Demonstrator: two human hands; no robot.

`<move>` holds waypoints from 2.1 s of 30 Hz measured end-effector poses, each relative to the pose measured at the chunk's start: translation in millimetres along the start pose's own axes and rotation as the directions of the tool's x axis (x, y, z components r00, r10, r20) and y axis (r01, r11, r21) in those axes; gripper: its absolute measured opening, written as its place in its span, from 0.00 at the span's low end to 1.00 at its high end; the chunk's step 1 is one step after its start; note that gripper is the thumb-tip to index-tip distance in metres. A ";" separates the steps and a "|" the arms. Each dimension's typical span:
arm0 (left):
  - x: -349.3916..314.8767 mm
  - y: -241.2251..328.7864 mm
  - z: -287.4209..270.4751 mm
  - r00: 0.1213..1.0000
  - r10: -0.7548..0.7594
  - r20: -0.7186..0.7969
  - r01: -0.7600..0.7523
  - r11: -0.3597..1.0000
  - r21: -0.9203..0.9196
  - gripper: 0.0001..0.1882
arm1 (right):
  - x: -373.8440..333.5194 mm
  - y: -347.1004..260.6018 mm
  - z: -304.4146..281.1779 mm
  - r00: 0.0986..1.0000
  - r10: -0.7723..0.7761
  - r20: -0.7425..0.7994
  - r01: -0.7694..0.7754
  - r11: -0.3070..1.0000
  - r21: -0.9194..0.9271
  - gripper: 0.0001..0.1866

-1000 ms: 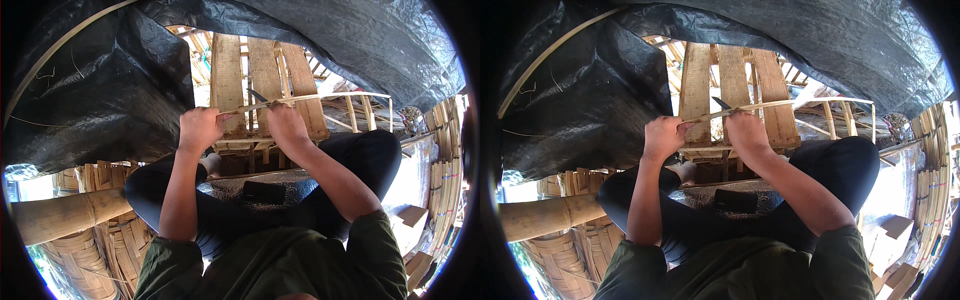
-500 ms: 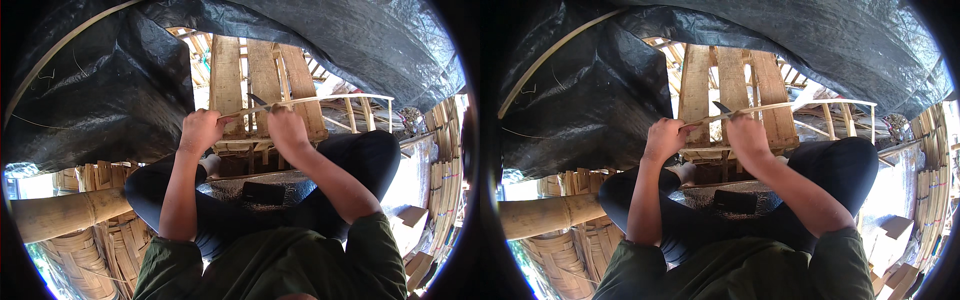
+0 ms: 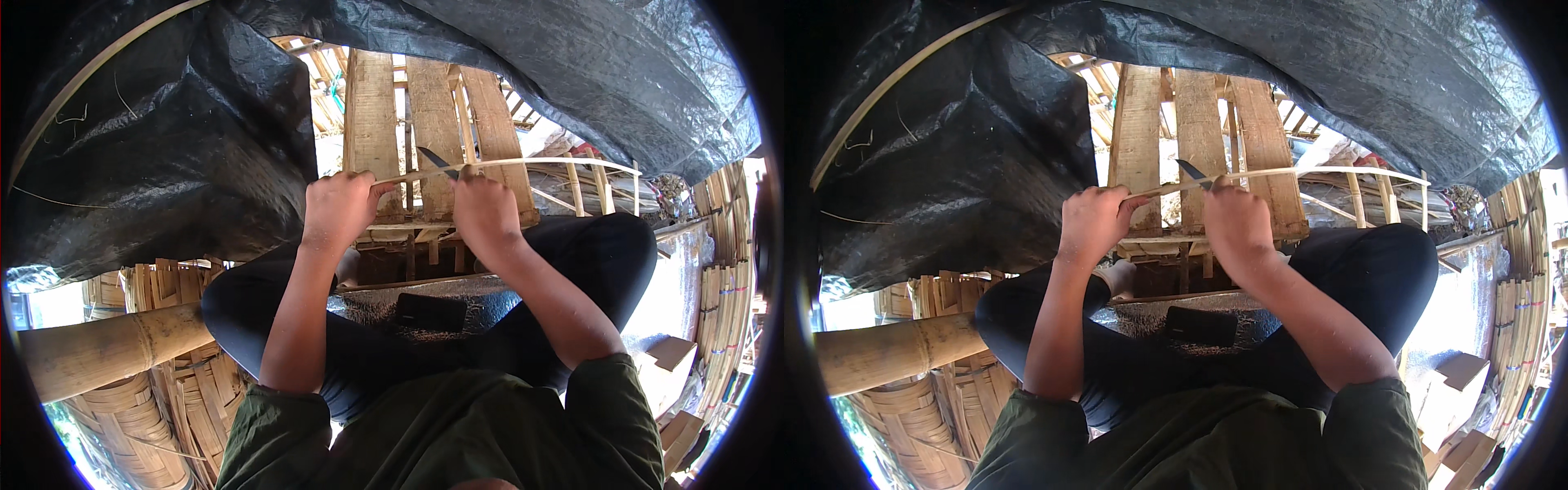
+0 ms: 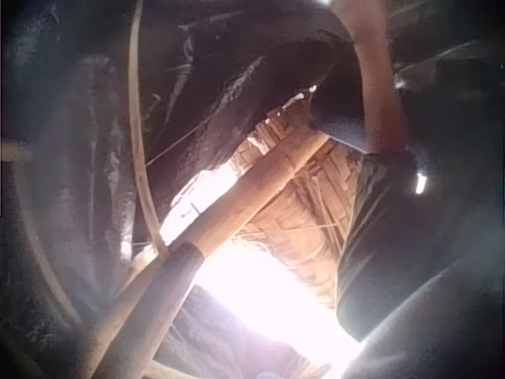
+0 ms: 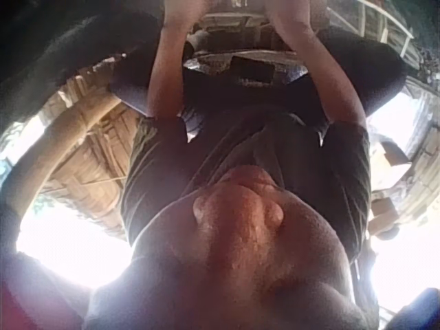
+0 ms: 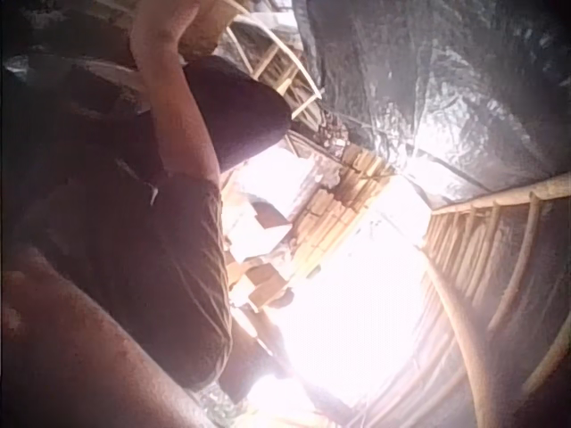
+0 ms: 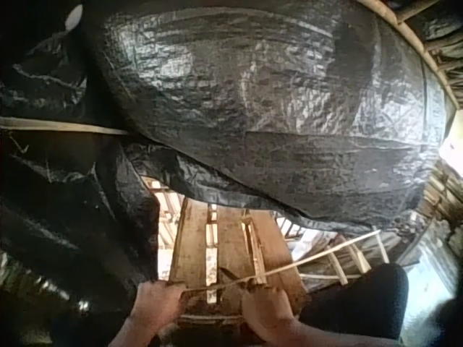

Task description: The person holds a bamboo strip and shaves thin layers off it using a small knife.

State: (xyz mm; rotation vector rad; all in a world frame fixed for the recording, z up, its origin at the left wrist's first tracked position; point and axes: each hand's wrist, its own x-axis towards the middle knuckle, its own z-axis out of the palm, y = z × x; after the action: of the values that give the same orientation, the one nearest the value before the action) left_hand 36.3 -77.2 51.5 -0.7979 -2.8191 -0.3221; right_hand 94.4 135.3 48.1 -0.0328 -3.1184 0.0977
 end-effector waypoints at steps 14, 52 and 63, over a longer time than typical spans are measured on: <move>-0.5 -4.4 9.6 0.999 0.044 -0.022 -0.044 0.999 -0.005 0.19 | 7.6 12.2 5.6 1.000 -0.003 0.031 -0.003 0.980 0.199 0.19; 5.9 0.2 0.4 0.970 -0.045 0.239 0.086 0.983 -0.163 0.18 | 23.6 26.3 9.1 0.985 0.077 0.157 -0.161 0.744 0.648 0.16; 3.3 -1.5 11.3 0.967 -0.044 0.252 0.111 0.959 -0.262 0.23 | 16.6 21.3 15.1 0.996 0.082 -0.018 -0.061 0.855 0.515 0.14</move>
State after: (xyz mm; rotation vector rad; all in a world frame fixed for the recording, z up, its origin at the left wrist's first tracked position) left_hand 31.3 -74.0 41.2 -0.8310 -3.0852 -0.6859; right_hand 78.0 156.0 32.1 -0.1389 -2.9361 0.9141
